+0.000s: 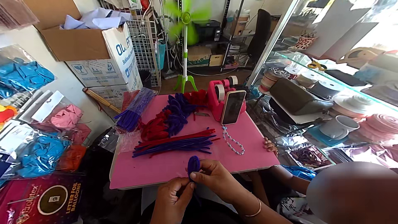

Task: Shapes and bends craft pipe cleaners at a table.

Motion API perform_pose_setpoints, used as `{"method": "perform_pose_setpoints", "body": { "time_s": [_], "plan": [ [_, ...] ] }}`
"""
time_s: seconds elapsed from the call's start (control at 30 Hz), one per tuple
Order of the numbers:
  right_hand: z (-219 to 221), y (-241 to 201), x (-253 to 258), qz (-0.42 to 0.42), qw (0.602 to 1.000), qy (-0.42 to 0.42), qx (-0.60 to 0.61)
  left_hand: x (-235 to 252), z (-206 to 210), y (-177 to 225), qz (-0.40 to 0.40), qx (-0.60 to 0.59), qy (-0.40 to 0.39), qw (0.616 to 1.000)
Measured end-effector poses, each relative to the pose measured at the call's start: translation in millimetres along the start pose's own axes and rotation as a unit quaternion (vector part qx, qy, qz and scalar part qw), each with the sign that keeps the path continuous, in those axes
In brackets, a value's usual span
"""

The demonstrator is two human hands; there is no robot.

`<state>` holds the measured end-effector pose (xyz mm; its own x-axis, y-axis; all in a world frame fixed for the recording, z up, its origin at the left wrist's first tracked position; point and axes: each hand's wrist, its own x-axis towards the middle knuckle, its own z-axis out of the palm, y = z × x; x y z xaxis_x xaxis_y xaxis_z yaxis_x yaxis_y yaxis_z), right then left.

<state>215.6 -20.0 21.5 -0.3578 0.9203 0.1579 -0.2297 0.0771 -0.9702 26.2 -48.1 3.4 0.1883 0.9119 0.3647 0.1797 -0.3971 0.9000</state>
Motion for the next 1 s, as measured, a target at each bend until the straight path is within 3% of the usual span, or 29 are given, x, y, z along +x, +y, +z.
{"method": "perform_pose_setpoints", "body": {
  "time_s": [0.1,0.23,0.37,0.5,0.63,0.73,1.0],
  "plan": [
    [-2.0,-2.9,0.5,0.019,0.999,-0.036,0.03,-0.1,-2.4,3.6,-0.045,-0.096,-0.033,0.994],
    [-1.2,-5.4,1.3,0.065,0.99,-0.051,0.117,2.5,-7.2,11.3,-0.17,-0.292,-0.077,0.938],
    [2.3,-6.0,3.2,0.089,0.987,-0.001,0.134,3.9,-1.2,12.7,-0.244,-0.341,-0.05,0.906],
    [8.8,-2.6,2.5,0.064,0.993,0.055,0.082,2.7,4.9,12.2,-0.218,-0.31,-0.05,0.924],
    [8.7,-2.7,0.5,0.07,0.995,0.013,0.069,0.2,8.3,5.3,-0.114,-0.174,-0.023,0.978],
    [9.1,-2.3,-1.1,0.068,0.996,0.014,0.053,-3.5,9.2,0.8,-0.055,-0.09,0.003,0.994],
    [16.6,11.0,-2.4,-0.118,0.981,0.098,-0.123,-0.6,7.8,2.9,-0.017,0.018,0.035,0.999]
  ]
}}
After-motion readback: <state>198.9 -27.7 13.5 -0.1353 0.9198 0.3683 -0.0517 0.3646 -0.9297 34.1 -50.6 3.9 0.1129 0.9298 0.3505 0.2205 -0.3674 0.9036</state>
